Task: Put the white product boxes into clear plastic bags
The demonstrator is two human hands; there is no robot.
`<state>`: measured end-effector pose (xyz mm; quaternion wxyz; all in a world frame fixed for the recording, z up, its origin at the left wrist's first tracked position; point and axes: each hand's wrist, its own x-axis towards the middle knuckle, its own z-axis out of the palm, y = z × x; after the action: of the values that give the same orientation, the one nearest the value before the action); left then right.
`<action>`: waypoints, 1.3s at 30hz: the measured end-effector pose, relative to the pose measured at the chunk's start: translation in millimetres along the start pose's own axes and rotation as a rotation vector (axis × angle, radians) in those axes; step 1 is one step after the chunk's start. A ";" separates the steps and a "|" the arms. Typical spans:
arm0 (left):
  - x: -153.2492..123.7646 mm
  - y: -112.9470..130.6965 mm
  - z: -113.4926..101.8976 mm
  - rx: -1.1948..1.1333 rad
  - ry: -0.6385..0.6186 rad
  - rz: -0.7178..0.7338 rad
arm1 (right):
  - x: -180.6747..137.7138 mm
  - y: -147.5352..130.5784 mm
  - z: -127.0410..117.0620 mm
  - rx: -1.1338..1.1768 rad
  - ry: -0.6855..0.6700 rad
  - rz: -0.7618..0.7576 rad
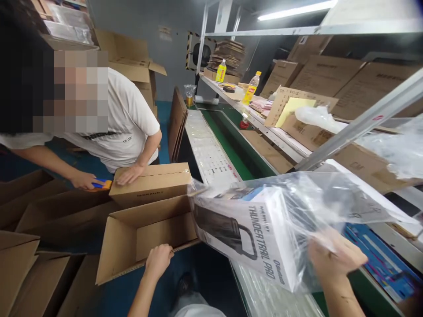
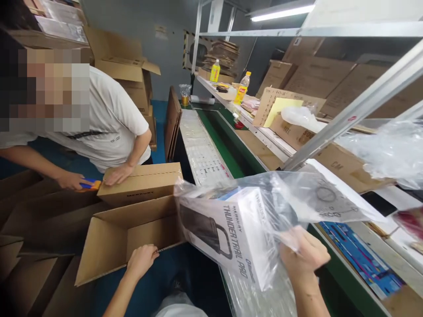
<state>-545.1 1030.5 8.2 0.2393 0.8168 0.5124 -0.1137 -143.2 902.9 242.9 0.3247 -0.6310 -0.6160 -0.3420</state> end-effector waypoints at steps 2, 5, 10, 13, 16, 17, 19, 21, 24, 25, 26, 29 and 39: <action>-6.9 3.9 8.9 -0.015 -0.018 0.014 | 20.1 -10.8 21.2 -0.019 -0.041 -0.083; -20.3 9.2 24.1 -0.018 -0.052 0.014 | 35.0 -23.7 60.7 -0.094 -0.242 -0.043; -15.5 1.9 20.3 -0.011 -0.075 0.018 | 13.6 -50.4 135.9 -0.174 -0.820 0.110; -0.9 -4.5 4.8 -0.011 -0.078 0.008 | -4.6 -76.7 175.0 -0.110 -0.967 0.125; 8.6 -6.3 -7.2 0.007 -0.098 0.000 | -16.7 -106.9 205.8 -0.001 -1.063 0.118; 10.2 -6.0 -9.7 0.018 -0.106 -0.001 | -20.7 -116.0 214.3 0.034 -1.087 0.117; 11.9 -4.9 -12.5 0.045 -0.115 0.001 | -31.5 -129.5 229.1 0.095 -1.130 0.129; 12.6 -3.8 -12.9 0.075 -0.120 0.013 | -46.4 -135.3 240.3 0.132 -1.181 0.175; 12.7 -3.8 -10.5 0.085 -0.126 0.020 | -69.6 -134.0 249.5 0.128 -1.247 0.318; 12.7 -4.4 -9.7 0.078 -0.134 0.023 | -74.9 -133.3 250.2 0.120 -1.253 0.374; 12.7 -5.1 -9.3 0.071 -0.145 0.028 | -78.4 -133.4 249.3 0.117 -1.246 0.424; 14.8 -3.3 -12.8 0.079 -0.214 0.055 | -81.6 -139.1 234.7 0.177 -1.161 0.507; 87.5 89.4 -29.0 0.199 -0.175 0.300 | -232.4 -112.7 35.0 0.289 -0.975 1.001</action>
<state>-427.9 1081.5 19.9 0.2154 0.8905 0.3486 -0.1976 -256.3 806.3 28.9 0.2106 -0.8699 -0.3665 0.2543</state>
